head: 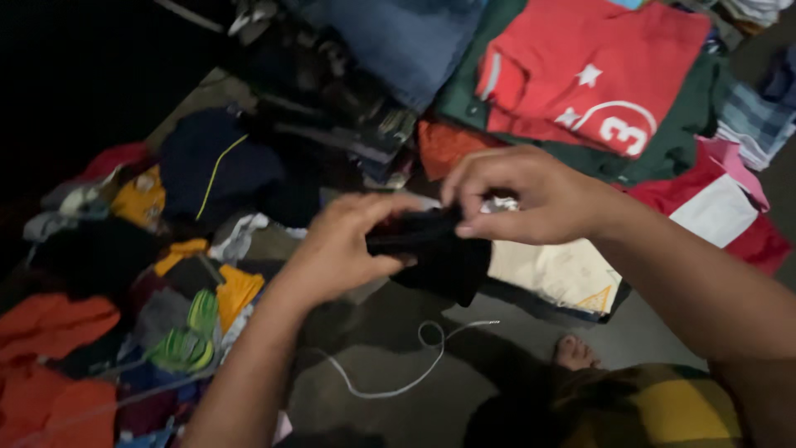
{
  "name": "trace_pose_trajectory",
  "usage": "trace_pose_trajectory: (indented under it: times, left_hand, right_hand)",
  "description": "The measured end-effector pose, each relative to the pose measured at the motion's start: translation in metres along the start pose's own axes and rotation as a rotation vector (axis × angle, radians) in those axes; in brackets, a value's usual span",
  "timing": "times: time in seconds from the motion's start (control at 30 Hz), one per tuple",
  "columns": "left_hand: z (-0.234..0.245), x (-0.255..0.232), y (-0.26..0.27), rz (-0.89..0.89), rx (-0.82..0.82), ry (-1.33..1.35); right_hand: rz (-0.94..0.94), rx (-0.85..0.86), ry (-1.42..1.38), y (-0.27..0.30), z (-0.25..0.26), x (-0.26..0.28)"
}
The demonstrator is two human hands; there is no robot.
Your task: The person folds various garments including shorts, shirts, and pants by hand and places them into a neat stack on the floor. The person handles each item one at a time, smoothing and aligning edges before stacking.
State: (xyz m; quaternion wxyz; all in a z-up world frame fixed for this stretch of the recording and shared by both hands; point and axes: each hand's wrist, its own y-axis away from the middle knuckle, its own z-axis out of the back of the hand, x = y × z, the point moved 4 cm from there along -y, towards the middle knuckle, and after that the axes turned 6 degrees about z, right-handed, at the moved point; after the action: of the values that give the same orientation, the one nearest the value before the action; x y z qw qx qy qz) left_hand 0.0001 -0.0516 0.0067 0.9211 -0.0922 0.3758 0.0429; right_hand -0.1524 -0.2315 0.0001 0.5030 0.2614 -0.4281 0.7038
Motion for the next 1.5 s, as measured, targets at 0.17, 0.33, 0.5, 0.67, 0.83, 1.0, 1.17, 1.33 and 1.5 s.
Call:
trace_pose_trajectory:
  times: [0.17, 0.33, 0.5, 0.67, 0.83, 1.0, 1.17, 1.33, 1.5]
  left_hand:
    - [-0.051, -0.015, -0.048, 0.156, 0.105, 0.418]
    - [-0.114, -0.075, -0.122, -0.005, 0.208, 0.433]
    - [-0.151, -0.122, -0.186, -0.099, 0.24, 0.41]
    - [-0.186, -0.118, -0.272, -0.044, 0.349, 0.82]
    - [-0.229, -0.078, -0.379, 0.168, 0.32, 1.194]
    - [-0.276, -0.058, -0.488, 0.212, 0.296, 1.417]
    - [-0.302, -0.03, -0.628, 0.167, 0.053, 1.669]
    - [-0.34, 0.015, -0.732, 0.106, -0.089, 1.696]
    - [-0.381, 0.071, -0.712, 0.268, -0.213, 1.96]
  right_hand:
    - [-0.12, -0.284, -0.208, 0.078, 0.056, -0.002]
    - [-0.021, -0.206, 0.558, 0.13, 0.083, 0.01]
    - [-0.605, -0.081, 0.265, 0.188, 0.112, -0.025]
    - [-0.771, -0.56, -0.599, 0.265, 0.181, -0.045]
    - [-0.449, -1.073, -0.765, 0.317, 0.262, -0.058]
    - [-0.202, -1.316, -0.745, 0.353, 0.353, -0.087]
    - [-0.077, -1.406, -0.728, 0.372, 0.436, -0.14]
    - [-0.007, -1.435, -0.756, 0.378, 0.488, -0.204]
    - [0.041, -1.458, -0.79, 0.374, 0.529, -0.256]
